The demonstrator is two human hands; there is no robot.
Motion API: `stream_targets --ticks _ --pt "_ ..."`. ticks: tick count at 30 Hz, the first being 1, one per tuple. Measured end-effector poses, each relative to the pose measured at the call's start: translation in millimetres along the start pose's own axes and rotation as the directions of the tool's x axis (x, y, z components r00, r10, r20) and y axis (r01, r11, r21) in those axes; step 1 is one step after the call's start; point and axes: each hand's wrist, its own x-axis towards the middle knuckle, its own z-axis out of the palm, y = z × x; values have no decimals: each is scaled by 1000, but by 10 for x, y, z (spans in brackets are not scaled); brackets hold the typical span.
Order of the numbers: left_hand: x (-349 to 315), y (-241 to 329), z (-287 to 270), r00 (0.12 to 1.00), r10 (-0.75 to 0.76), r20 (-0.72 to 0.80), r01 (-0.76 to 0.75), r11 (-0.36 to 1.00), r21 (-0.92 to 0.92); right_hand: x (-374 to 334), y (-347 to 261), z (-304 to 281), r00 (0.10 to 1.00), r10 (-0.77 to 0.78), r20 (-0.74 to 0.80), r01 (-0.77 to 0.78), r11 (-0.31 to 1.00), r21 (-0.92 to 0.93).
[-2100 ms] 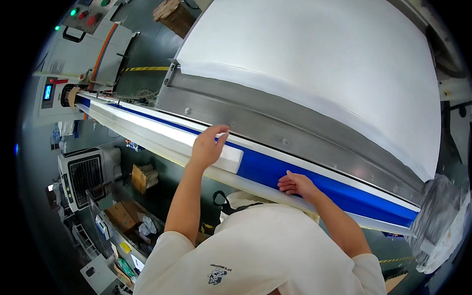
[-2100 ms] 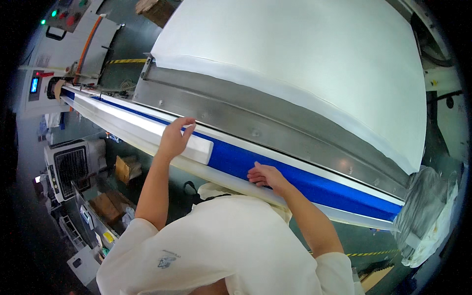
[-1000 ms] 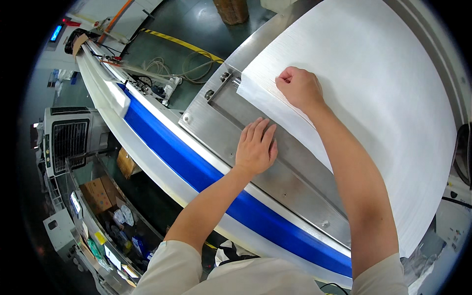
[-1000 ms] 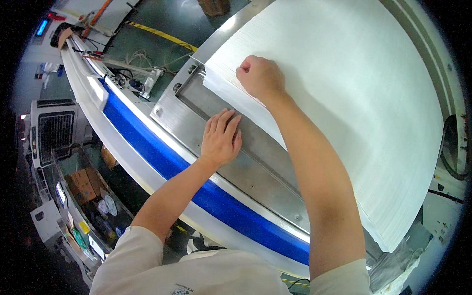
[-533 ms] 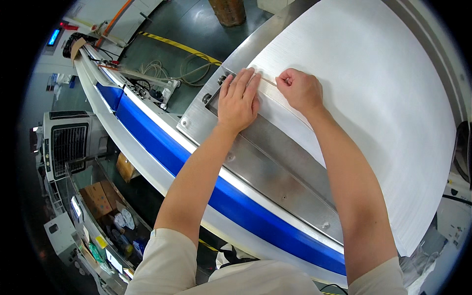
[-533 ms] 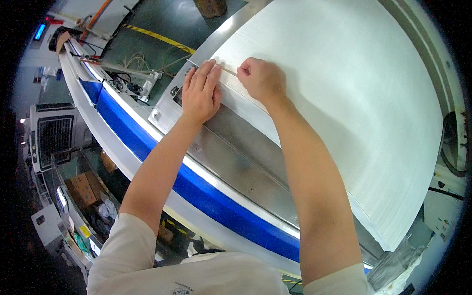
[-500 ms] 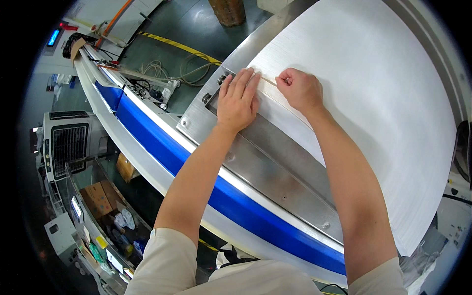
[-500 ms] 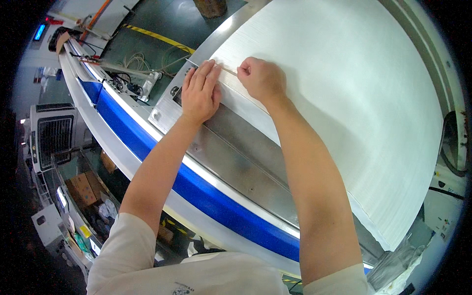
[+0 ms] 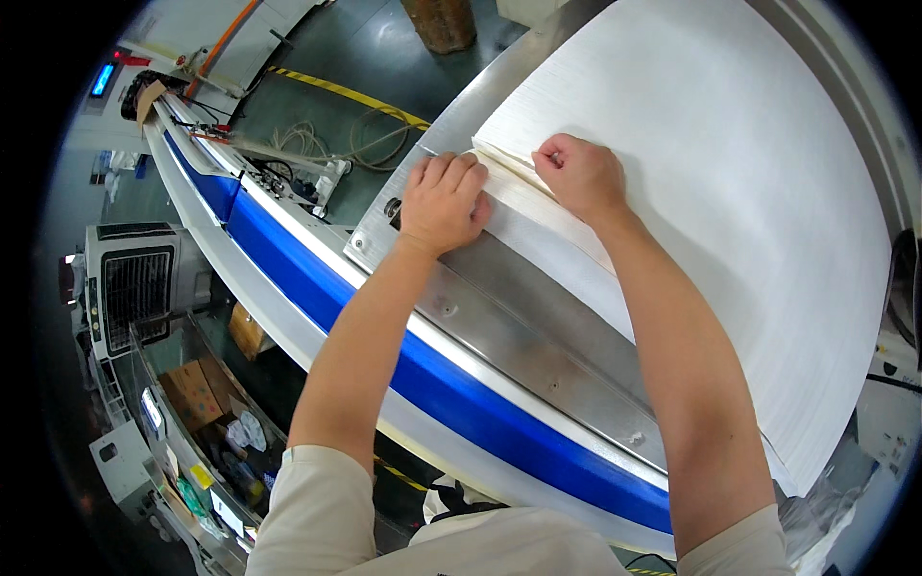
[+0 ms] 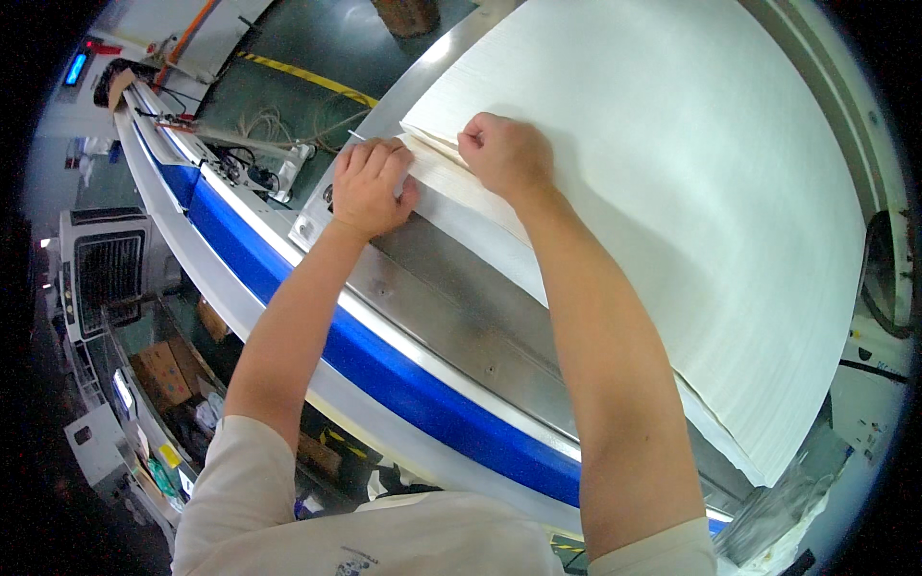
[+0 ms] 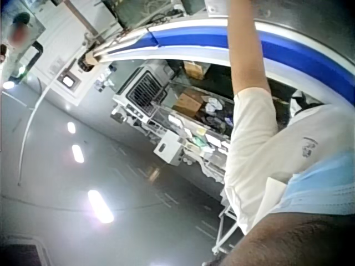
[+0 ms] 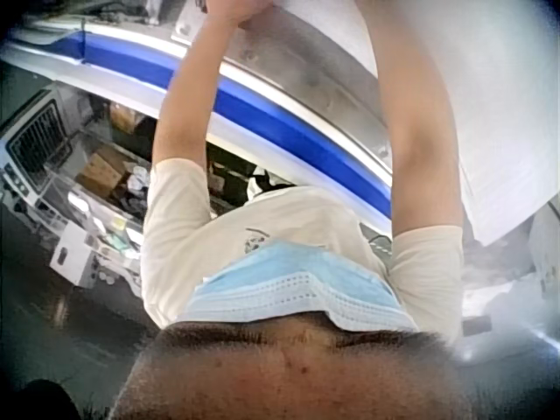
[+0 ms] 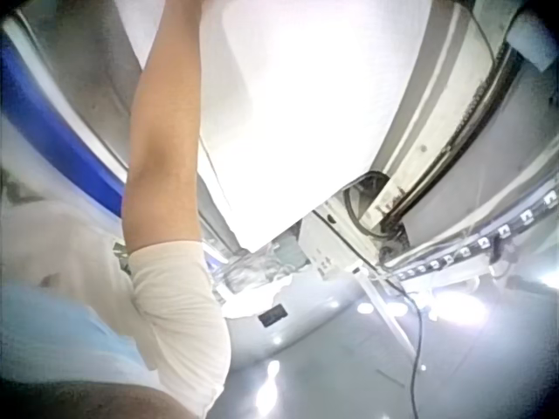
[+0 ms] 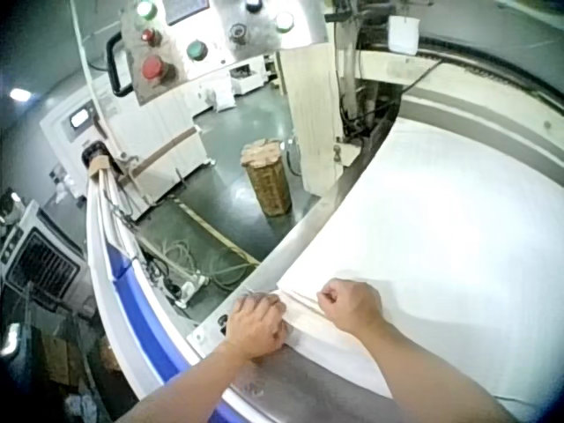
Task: The person repeatedly folds large white sheets of material on a metal workbench. They align the edges of the sheets and fold them in half, then smooth the folded material with their hands.
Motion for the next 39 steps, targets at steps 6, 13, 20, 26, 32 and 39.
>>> stream_targets --ticks 6,13,20,26,32,39 --pt "102 -171 -225 948 189 254 -197 980 5 -698 -187 -172 994 -95 -45 101 983 156" --pt "460 -76 -424 735 189 652 -230 973 -23 -2486 834 -1082 928 334 -165 -372 854 -364" --pt "906 754 -121 416 -110 903 -451 837 310 -4848 2649 -2970 656 697 -290 -692 401 -600" --pt "466 -165 329 576 -159 802 -407 795 450 -6034 3709 -3857 526 779 -341 -772 269 -575" --pt "297 -521 553 668 -168 725 -285 842 458 -6785 4218 -4546 359 895 -266 -707 75 -704" --pt "239 -1201 217 734 -114 670 -200 906 373 -7270 4684 -4792 389 911 -137 -607 142 -782"
